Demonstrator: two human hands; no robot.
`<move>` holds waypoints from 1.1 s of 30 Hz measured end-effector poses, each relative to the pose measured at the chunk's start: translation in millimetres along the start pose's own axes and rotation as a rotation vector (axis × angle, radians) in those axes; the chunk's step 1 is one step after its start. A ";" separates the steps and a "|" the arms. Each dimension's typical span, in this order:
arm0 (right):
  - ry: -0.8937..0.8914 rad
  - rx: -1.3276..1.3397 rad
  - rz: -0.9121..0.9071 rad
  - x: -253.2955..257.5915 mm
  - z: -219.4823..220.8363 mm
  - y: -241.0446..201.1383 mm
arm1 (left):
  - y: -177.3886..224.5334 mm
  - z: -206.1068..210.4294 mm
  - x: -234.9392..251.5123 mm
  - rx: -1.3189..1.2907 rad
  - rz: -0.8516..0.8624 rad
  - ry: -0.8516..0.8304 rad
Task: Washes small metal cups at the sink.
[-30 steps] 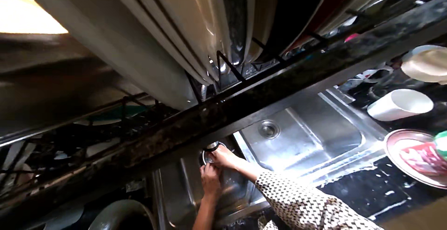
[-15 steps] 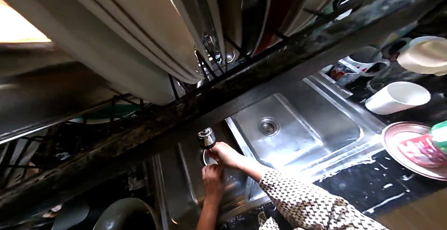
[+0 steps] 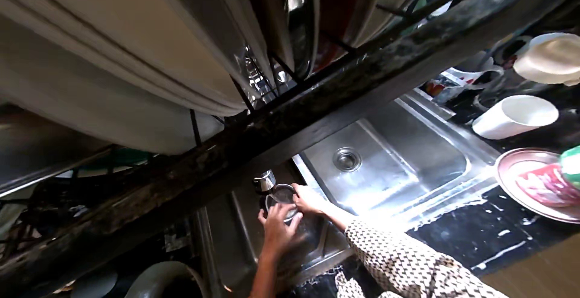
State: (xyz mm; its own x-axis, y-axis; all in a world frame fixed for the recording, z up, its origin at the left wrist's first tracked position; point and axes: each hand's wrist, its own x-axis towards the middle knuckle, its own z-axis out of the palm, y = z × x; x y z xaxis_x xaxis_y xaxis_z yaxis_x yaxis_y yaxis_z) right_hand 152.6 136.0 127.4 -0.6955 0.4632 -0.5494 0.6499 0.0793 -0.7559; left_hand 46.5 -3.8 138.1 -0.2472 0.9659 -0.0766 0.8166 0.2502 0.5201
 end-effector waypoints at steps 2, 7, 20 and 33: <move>0.020 -0.026 -0.060 4.8 -1.3 5.8 | 8.6 -19.4 14.1 -0.183 -0.072 0.059; 0.043 -0.070 -0.152 8.5 -6.6 9.0 | 28.0 -40.2 48.8 -1.218 -0.610 0.063; 0.093 -0.030 -0.275 8.0 -12.2 27.9 | -56.7 6.3 -3.6 -0.530 -0.717 -0.758; 0.177 0.026 -0.307 9.7 -9.3 33.1 | 15.2 -66.7 53.3 -1.228 -0.511 -0.186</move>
State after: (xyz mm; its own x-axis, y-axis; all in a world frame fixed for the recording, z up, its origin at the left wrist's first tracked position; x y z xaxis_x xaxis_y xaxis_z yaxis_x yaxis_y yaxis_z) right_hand 170.2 151.3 100.3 -0.7916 0.5675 -0.2264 0.4092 0.2172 -0.8862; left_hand 11.0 47.1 198.7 -0.2274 0.8016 -0.5529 -0.3631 0.4570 0.8119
